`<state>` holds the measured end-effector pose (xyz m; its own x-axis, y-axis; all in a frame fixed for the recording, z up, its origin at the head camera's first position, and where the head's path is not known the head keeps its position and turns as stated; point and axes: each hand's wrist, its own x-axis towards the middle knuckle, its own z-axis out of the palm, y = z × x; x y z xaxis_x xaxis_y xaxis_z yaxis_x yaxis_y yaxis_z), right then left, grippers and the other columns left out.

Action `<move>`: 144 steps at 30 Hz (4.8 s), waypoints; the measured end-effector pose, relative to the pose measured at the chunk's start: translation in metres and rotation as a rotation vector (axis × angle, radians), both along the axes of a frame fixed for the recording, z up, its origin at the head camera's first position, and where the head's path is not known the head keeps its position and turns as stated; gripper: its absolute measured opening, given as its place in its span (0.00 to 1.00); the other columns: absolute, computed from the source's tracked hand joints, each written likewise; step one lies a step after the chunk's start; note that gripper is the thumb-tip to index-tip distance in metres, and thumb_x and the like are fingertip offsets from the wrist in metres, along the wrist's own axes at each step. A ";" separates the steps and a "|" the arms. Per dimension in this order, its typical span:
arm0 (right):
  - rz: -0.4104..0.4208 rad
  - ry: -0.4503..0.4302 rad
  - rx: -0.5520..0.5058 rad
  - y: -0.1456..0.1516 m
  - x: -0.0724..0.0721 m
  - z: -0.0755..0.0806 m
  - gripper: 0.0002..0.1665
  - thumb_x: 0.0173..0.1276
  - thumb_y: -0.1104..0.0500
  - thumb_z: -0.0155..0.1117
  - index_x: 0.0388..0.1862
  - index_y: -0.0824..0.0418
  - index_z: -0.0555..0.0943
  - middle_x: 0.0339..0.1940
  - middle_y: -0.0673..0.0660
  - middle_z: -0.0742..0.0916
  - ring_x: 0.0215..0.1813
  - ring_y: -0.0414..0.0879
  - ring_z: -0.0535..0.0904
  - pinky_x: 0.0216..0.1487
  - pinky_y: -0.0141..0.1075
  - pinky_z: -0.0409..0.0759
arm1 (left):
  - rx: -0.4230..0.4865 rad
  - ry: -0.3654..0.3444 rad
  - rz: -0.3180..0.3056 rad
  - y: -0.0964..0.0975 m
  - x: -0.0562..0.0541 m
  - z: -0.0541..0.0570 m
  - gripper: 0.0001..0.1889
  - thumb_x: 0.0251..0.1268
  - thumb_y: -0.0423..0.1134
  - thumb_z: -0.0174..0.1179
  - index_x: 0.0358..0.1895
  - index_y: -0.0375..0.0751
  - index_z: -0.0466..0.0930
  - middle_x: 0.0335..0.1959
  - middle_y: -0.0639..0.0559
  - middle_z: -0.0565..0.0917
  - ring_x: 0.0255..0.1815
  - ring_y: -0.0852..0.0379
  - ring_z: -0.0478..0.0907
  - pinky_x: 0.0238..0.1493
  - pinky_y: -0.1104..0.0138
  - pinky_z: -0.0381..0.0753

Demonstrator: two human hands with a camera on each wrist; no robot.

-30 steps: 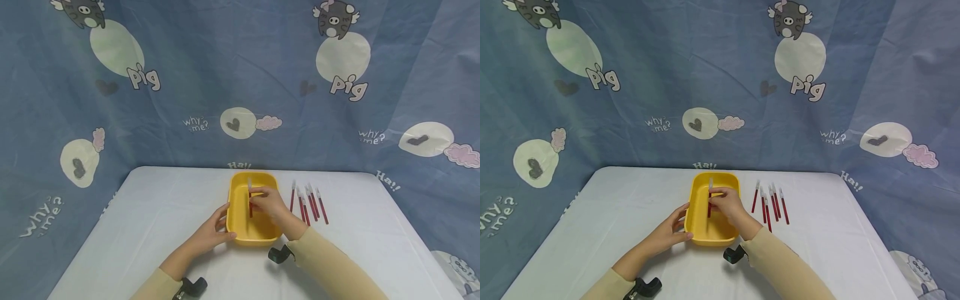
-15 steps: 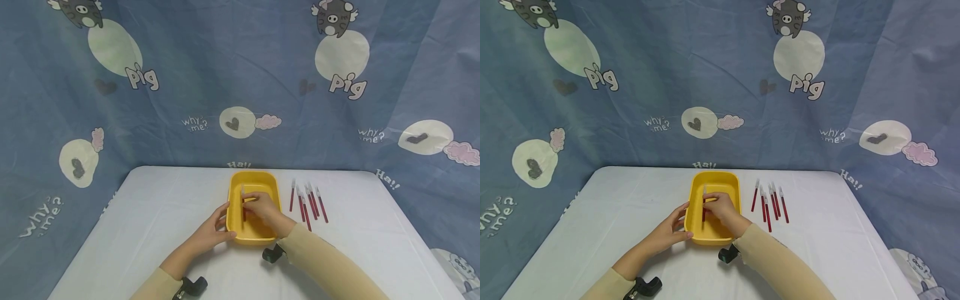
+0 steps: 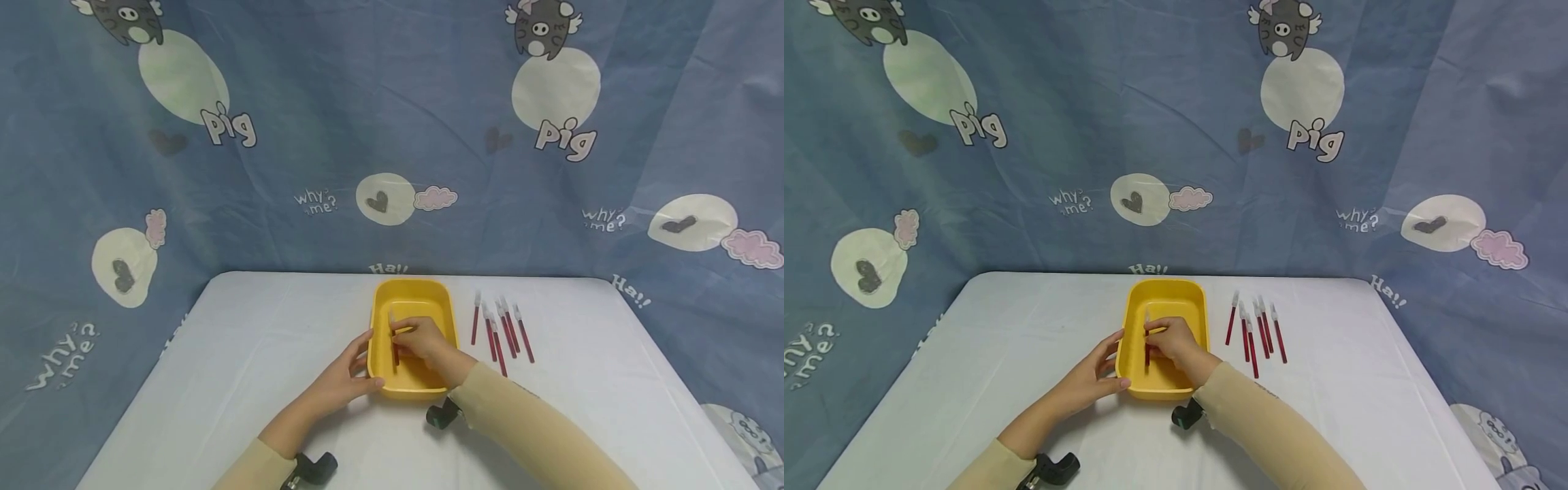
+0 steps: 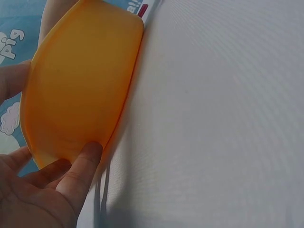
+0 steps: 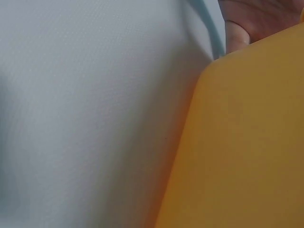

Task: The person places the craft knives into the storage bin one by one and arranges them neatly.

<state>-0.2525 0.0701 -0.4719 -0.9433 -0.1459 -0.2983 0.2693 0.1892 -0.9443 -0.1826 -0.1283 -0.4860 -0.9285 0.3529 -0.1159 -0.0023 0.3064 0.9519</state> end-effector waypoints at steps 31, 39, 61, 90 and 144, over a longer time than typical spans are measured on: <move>-0.030 0.025 0.050 -0.003 -0.003 -0.004 0.15 0.68 0.70 0.65 0.54 0.70 0.83 0.42 0.62 0.87 0.35 0.46 0.86 0.43 0.37 0.88 | -0.009 -0.007 0.010 0.002 -0.001 -0.001 0.51 0.58 0.47 0.74 0.81 0.60 0.50 0.80 0.46 0.56 0.75 0.40 0.63 0.65 0.50 0.75; -0.051 0.010 0.018 -0.003 -0.004 -0.002 0.14 0.68 0.70 0.65 0.52 0.70 0.83 0.36 0.60 0.87 0.33 0.46 0.85 0.41 0.36 0.88 | 0.011 -0.001 0.028 0.001 0.000 0.001 0.50 0.58 0.45 0.74 0.80 0.60 0.51 0.80 0.44 0.57 0.75 0.39 0.62 0.66 0.49 0.74; 0.006 0.304 0.199 0.032 0.013 0.034 0.18 0.68 0.65 0.67 0.56 0.67 0.83 0.44 0.57 0.87 0.39 0.47 0.85 0.43 0.38 0.88 | -0.016 -0.005 0.021 0.002 -0.002 -0.004 0.51 0.57 0.49 0.75 0.80 0.64 0.50 0.80 0.46 0.57 0.75 0.39 0.62 0.67 0.48 0.73; 0.037 0.294 0.410 0.174 0.032 0.069 0.20 0.75 0.54 0.60 0.60 0.61 0.82 0.56 0.63 0.85 0.56 0.62 0.83 0.54 0.53 0.84 | -0.029 -0.014 0.037 0.002 0.000 -0.002 0.51 0.56 0.49 0.75 0.80 0.65 0.51 0.79 0.48 0.58 0.75 0.41 0.63 0.67 0.48 0.72; -0.021 0.202 0.647 0.242 -0.009 -0.004 0.18 0.67 0.61 0.68 0.54 0.66 0.84 0.46 0.66 0.88 0.50 0.60 0.82 0.56 0.57 0.77 | -0.014 -0.012 0.037 0.003 -0.001 -0.002 0.51 0.56 0.48 0.75 0.80 0.63 0.51 0.79 0.45 0.57 0.75 0.40 0.63 0.67 0.47 0.72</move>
<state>-0.2617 0.3121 -0.4764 -0.9903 0.0219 -0.1370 0.1095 0.7298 -0.6749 -0.1834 -0.1257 -0.4882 -0.9394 0.3166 -0.1316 -0.0250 0.3196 0.9472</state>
